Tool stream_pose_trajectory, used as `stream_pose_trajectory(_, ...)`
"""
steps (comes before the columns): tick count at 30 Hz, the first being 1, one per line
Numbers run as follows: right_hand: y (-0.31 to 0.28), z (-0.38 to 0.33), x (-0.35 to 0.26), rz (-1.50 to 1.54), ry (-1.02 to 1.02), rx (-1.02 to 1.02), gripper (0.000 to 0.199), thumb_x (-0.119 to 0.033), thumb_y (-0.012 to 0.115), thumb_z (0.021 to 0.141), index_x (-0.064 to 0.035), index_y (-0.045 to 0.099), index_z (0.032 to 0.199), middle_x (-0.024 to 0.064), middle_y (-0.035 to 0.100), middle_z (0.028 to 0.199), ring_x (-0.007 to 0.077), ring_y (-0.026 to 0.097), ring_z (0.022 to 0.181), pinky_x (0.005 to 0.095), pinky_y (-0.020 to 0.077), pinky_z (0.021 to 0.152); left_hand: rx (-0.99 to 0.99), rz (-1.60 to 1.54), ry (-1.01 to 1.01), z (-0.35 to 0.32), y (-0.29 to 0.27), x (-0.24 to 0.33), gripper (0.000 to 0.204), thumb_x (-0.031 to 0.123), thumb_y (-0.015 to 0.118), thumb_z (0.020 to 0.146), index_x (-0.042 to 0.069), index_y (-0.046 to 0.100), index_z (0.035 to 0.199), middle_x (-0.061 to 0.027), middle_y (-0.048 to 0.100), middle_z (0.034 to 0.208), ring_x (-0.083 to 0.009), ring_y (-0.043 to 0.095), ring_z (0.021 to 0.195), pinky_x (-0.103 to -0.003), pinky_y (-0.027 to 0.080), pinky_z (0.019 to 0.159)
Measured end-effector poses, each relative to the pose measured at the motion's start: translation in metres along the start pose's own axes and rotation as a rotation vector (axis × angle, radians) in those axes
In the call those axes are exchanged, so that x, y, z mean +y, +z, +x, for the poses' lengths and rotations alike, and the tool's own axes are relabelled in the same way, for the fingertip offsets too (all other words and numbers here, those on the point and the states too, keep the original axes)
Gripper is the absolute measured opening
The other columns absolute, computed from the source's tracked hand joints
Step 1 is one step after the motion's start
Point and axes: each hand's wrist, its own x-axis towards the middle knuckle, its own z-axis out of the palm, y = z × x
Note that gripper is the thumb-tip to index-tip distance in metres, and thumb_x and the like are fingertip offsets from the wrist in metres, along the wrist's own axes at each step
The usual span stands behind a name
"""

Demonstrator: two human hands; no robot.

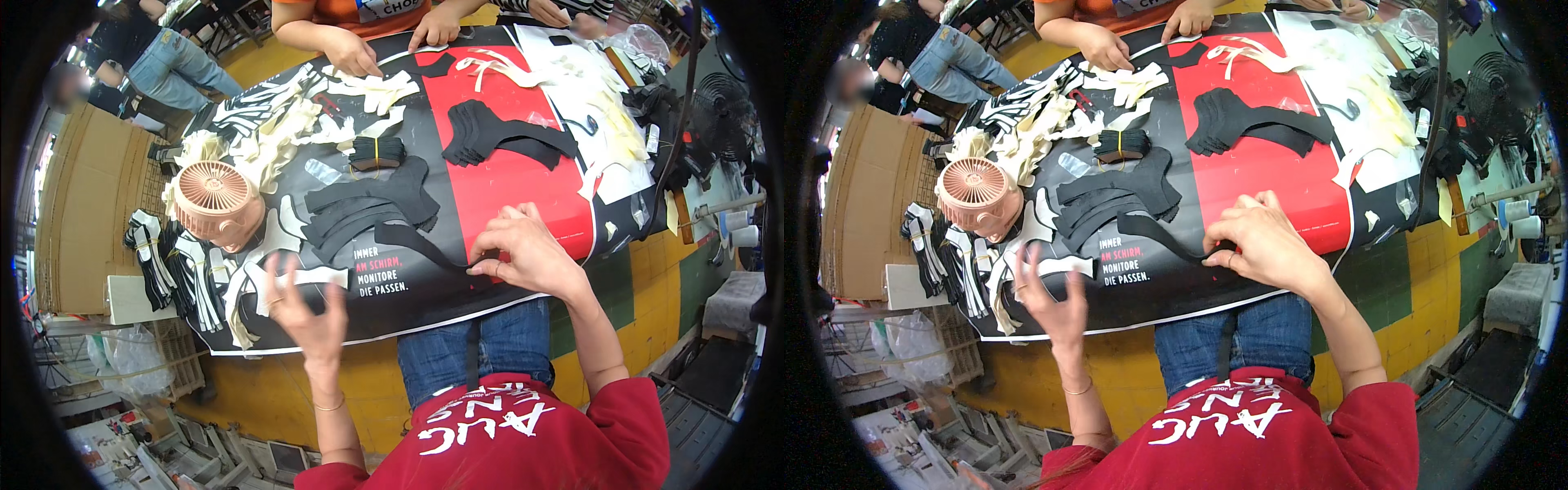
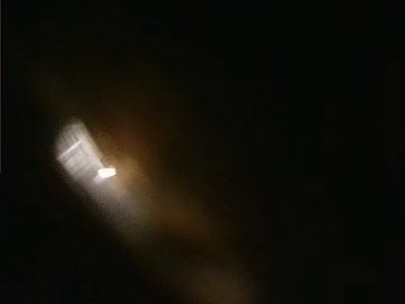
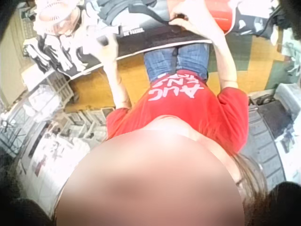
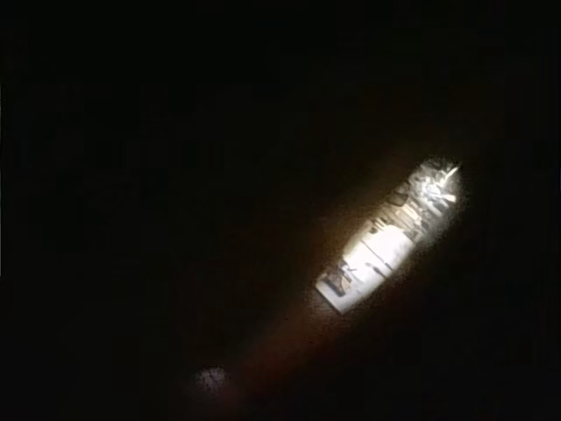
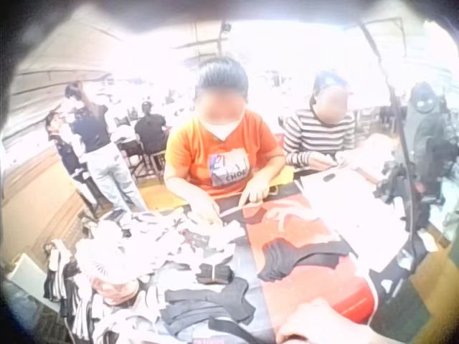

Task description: The person repeatedly picks up small white fabric pieces and aligns them onto black fabric pieces on a red and black work surface. They smooth and adjust each piece by hand, then place it aside. Coworkers perform similar actions nearby.

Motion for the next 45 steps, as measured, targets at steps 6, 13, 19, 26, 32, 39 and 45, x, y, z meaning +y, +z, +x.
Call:
stream_pose_trajectory(6, -0.007, 0.021, -0.015, -0.021, -0.260, 0.116, 0.020, -0.033, 0.075, 0.084, -0.0145, 0.071, 0.091, 0.0020, 0.065, 0.084, 0.0234, 0.055, 0.092, 0.0388, 0.0346, 0.091, -0.483, -0.235, 0.328, 0.024, 0.034, 0.061, 0.053, 0.036, 0.084, 0.076, 0.012, 0.066, 0.121, -0.0087, 0.068, 0.115, -0.0264, 0.060, 0.115, -0.051, 0.020, 0.117)
stream_pose_trajectory(13, -0.016, 0.068, 0.051, -0.010, -0.104, 0.400, 0.035, -0.034, 0.074, 0.085, -0.0118, 0.068, 0.112, 0.0084, 0.065, 0.107, 0.0278, 0.057, 0.106, 0.0421, 0.0393, 0.094, -0.444, -0.085, 0.195, 0.074, 0.044, 0.037, 0.038, 0.037, 0.081, 0.080, 0.009, 0.070, 0.103, -0.0102, 0.070, 0.083, -0.0273, 0.063, 0.082, -0.039, 0.039, 0.085)
stream_pose_trajectory(19, -0.022, 0.071, 0.120, -0.392, 0.218, 0.615, 0.054, -0.035, 0.079, 0.080, -0.0071, 0.065, 0.125, 0.0097, 0.059, 0.115, 0.0284, 0.054, 0.113, 0.0434, 0.0389, 0.098, -0.406, 0.200, 0.188, 0.090, 0.063, 0.012, 0.051, 0.042, 0.078, 0.081, 0.007, 0.066, 0.115, -0.0118, 0.068, 0.105, -0.0290, 0.062, 0.102, -0.043, 0.036, 0.099)
stream_pose_trajectory(26, -0.021, 0.058, 0.129, -0.385, 0.234, 0.575, 0.053, -0.037, 0.078, 0.081, -0.0090, 0.066, 0.125, 0.0105, 0.058, 0.121, 0.0271, 0.053, 0.117, 0.0429, 0.0381, 0.099, -0.247, 0.334, 0.208, 0.074, 0.062, 0.025, 0.054, 0.034, 0.075, 0.084, 0.007, 0.060, 0.128, -0.0169, 0.054, 0.133, -0.0318, 0.048, 0.127, -0.048, 0.023, 0.115)
stream_pose_trajectory(32, -0.047, -0.004, 0.155, -0.228, 0.417, 0.855, 0.031, -0.028, 0.075, 0.086, -0.0053, 0.073, 0.106, 0.0136, 0.067, 0.103, 0.0326, 0.063, 0.100, 0.0431, 0.0478, 0.090, -0.311, 0.042, 0.227, 0.040, 0.059, 0.073, 0.049, 0.023, 0.078, 0.082, 0.009, 0.061, 0.125, -0.0154, 0.051, 0.139, -0.0311, 0.046, 0.134, -0.052, 0.021, 0.117)
stream_pose_trajectory(39, -0.040, -0.080, 0.150, -0.109, 0.338, 0.711, 0.034, -0.018, 0.082, 0.078, -0.0002, 0.069, 0.104, 0.0143, 0.066, 0.104, 0.0290, 0.064, 0.096, 0.0379, 0.0515, 0.086, -0.539, -0.397, 0.339, 0.015, 0.090, 0.144, 0.032, 0.019, 0.077, 0.082, 0.009, 0.069, 0.112, -0.0089, 0.065, 0.111, -0.0263, 0.061, 0.107, -0.049, 0.030, 0.112)
stream_pose_trajectory(45, -0.019, -0.082, 0.150, -0.149, 0.280, 0.737, 0.024, -0.022, 0.076, 0.085, -0.0042, 0.072, 0.099, 0.0093, 0.065, 0.099, 0.0278, 0.063, 0.097, 0.0404, 0.0483, 0.087, -0.667, -0.556, 0.350, 0.020, 0.110, 0.192, 0.030, 0.021, 0.076, 0.085, 0.006, 0.070, 0.110, -0.0109, 0.066, 0.109, -0.0282, 0.062, 0.106, -0.046, 0.036, 0.106)
